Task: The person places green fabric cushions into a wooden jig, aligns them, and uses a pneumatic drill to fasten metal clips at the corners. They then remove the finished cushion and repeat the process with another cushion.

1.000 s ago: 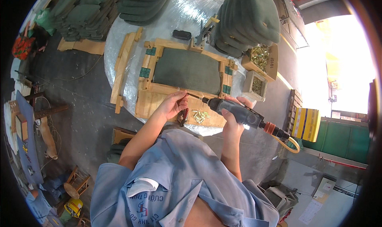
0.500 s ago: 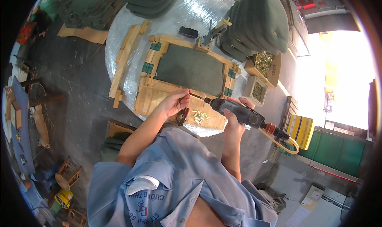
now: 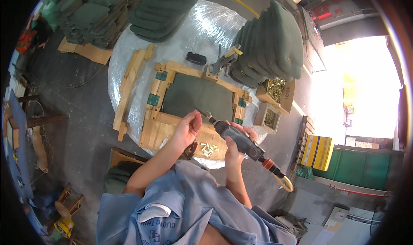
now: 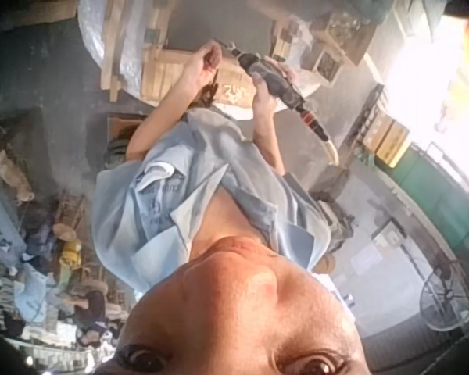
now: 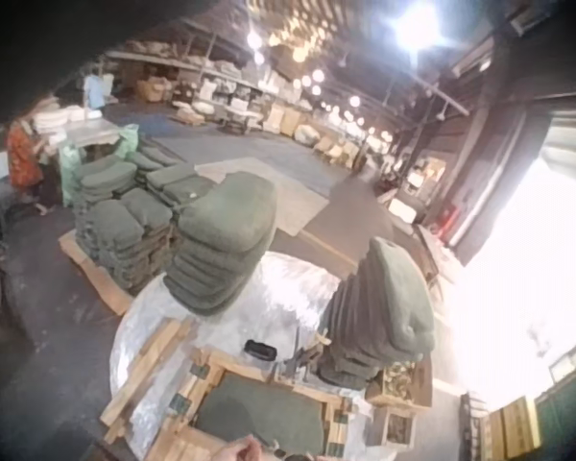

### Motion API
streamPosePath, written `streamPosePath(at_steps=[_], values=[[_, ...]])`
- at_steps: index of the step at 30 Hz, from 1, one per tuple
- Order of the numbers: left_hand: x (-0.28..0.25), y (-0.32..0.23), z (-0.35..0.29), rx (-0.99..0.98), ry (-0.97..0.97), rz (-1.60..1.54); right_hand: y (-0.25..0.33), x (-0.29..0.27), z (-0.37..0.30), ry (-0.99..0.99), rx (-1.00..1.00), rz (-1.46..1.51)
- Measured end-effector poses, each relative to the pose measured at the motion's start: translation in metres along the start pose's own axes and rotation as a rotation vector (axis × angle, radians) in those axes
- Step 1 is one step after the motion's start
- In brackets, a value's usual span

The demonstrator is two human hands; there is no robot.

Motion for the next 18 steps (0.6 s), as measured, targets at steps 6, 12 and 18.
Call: streamPosePath(at_steps=[6,12,18], values=[[-0.001,-0.004,0.012,0.090,0.014,-0.117,-0.006,0.016,0.012,0.040,0.007,-0.015],[-0.001,-0.027,0.014,0.153,-0.024,-0.130,-0.013,0.028,0.023,0.078,0.071,0.006],[-0.003,-0.034,0.019,0.154,-0.013,-0.176,-0.017,0.034,0.023,0.101,0.059,-0.019]])
Point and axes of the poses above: each hand's wrist, its own z-axis towards the middle knuckle, its own x-axis out of the palm, y = z × x, the point moved 4 cm from there along z, towards the middle knuckle, and after that the axes turned 3 degrees about y, right-handed, at the moved point
